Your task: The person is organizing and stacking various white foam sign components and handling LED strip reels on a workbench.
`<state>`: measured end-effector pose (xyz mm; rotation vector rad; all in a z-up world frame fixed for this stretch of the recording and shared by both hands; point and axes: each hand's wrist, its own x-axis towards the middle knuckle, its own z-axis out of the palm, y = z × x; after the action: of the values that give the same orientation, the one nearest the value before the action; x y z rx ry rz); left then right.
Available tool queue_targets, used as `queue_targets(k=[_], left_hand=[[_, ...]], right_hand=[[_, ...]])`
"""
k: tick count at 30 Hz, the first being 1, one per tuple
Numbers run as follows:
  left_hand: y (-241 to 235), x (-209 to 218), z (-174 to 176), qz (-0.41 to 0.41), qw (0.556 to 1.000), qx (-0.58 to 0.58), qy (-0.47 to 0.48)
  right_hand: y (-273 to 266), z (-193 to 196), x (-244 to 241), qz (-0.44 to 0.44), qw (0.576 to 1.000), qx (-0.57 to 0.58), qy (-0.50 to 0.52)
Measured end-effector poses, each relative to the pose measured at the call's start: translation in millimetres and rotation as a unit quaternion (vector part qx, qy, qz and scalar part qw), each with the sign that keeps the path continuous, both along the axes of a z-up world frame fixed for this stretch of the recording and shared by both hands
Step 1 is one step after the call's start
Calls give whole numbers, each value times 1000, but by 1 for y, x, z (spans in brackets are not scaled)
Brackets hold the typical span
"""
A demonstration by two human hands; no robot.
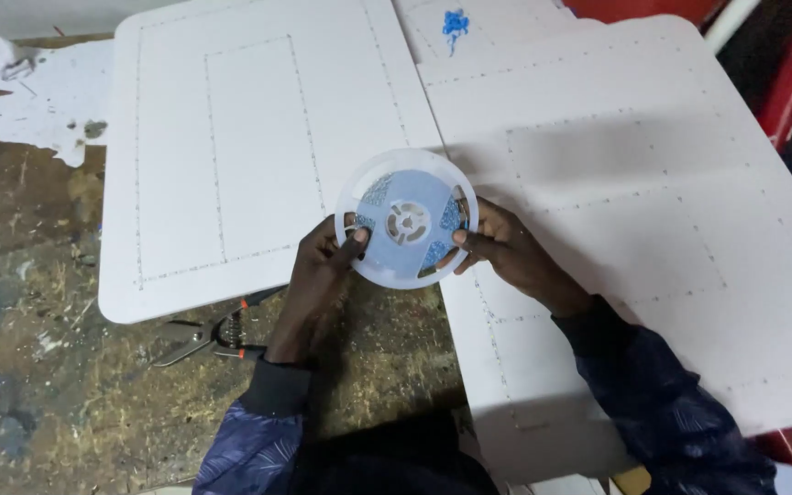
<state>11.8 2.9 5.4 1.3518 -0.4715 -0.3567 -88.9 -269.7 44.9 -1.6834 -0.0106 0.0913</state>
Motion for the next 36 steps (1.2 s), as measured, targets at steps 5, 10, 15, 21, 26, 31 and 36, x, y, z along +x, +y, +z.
queue_targets(k=[5, 10, 15, 21, 26, 31, 36], left_hand=[[26, 24, -25, -3, 999, 22, 28], [33, 44, -8, 0, 998, 35, 47], [35, 62, -12, 6, 999, 4, 51], [47, 95, -25, 13, 999, 12, 44], [71, 102, -41, 1, 998, 15, 63], [94, 107, -63, 10, 997, -12, 79], [127, 121, -76, 35, 995, -58, 75]], right_hand=[[19, -20, 22, 31, 999, 3, 18], [32, -40, 48, 64, 998, 2, 20], [44, -35, 65, 77, 997, -13, 5], [55, -45, 86, 5, 999, 51, -4], [71, -64, 104, -22, 997, 76, 17], [94, -71, 117, -32, 995, 59, 68], [130, -90, 134, -62, 995, 45, 63]])
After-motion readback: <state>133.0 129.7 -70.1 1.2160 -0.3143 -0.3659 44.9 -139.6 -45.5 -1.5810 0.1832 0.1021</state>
